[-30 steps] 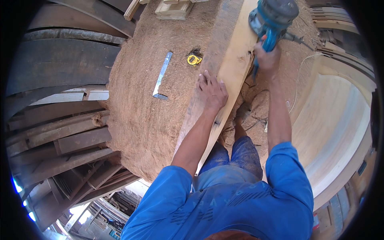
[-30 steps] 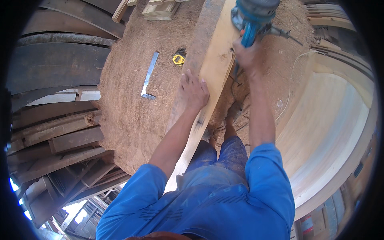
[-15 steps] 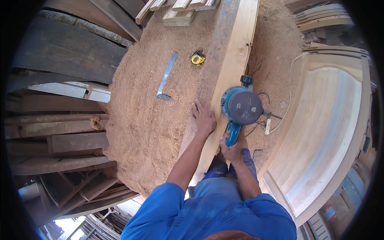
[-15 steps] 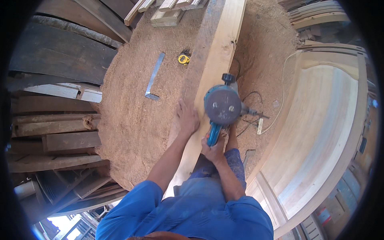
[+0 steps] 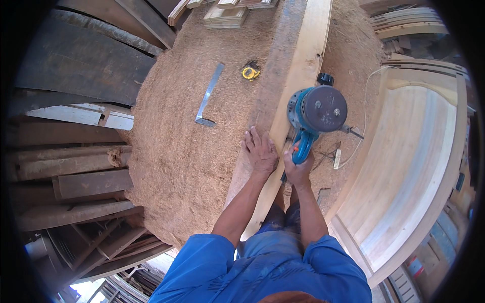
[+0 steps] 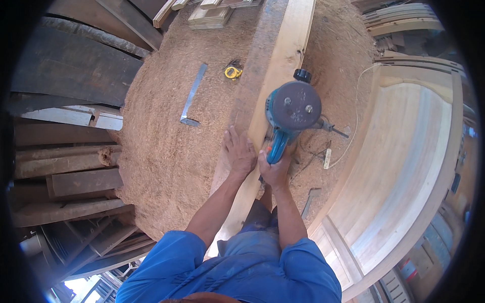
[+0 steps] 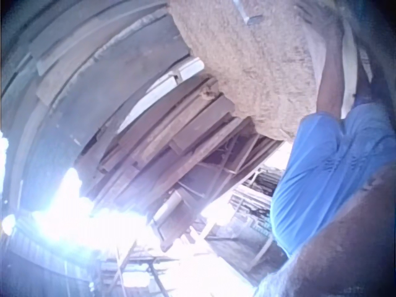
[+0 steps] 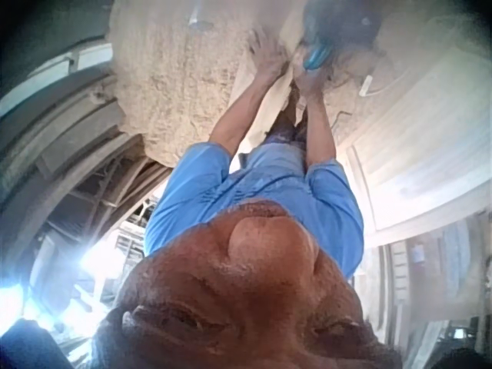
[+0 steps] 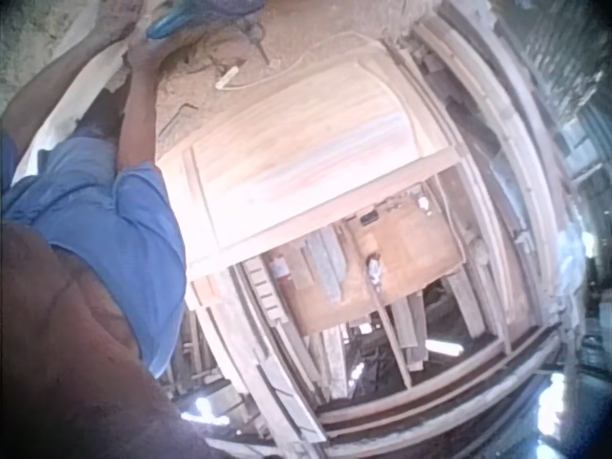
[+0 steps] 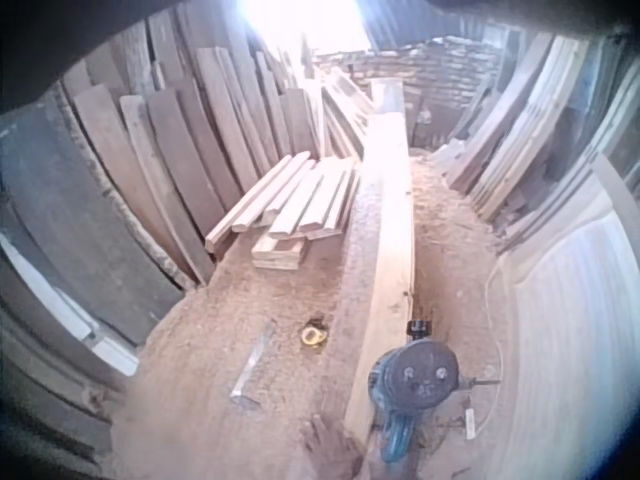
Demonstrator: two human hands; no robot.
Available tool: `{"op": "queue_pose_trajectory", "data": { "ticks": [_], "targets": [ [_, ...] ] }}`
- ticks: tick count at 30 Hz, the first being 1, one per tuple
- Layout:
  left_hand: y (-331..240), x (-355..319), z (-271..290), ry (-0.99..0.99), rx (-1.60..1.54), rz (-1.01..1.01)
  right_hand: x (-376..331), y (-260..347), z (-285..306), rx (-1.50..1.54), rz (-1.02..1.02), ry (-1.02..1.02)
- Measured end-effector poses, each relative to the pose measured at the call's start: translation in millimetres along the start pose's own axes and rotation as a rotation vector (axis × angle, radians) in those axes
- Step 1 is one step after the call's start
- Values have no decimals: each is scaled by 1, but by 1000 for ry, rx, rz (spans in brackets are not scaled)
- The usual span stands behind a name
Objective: The person positions a long wooden plank on a workbench and uses a handheld electric router to smooth its surface. They move the router along the plank's length, generating sawdust, then flip the plank to work on the other side.
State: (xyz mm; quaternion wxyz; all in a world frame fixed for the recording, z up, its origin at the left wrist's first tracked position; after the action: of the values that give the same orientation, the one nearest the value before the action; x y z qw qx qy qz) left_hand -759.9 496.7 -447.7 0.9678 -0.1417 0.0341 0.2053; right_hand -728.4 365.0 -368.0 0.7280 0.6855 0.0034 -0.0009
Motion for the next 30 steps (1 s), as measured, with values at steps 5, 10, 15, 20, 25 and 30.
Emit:
{"op": "queue_pose_trajectory", "data": {
  "ticks": [5, 10, 15, 20, 25, 30],
  "targets": [
    [-7, 1, 6, -5, 36, -18, 33, -23, 6, 50, -57, -45],
    [-6, 1, 7, -4, 38, -16, 79, -10, 5, 164, -210, -44],
    [-5, 1, 5, 9, 27, 6, 136, -21, 12, 35, 9, -124],
    [-2, -1, 3, 22, 57, -19, 235, -40, 24, -11, 134, -96],
    [-7, 3, 11, 40, 61, -20, 345, -34, 33, 33, 57, -84],
    [-4, 3, 8, 48, 78, -12, 365, -31, 37, 67, 69, -47]
  ]
}}
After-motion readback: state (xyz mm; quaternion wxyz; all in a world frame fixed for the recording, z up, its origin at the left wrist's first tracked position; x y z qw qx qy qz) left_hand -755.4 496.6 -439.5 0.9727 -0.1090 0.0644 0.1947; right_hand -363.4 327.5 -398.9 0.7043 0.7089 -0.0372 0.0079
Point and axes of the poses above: each hand's wrist, its own x-axis towards the middle knuckle, its own z-axis out of the back of the hand, y = z × x, the point moved 4 cm from there along x, towards the middle knuckle, and after that the axes turned 7 degrees about x, right-handed, at the moved point
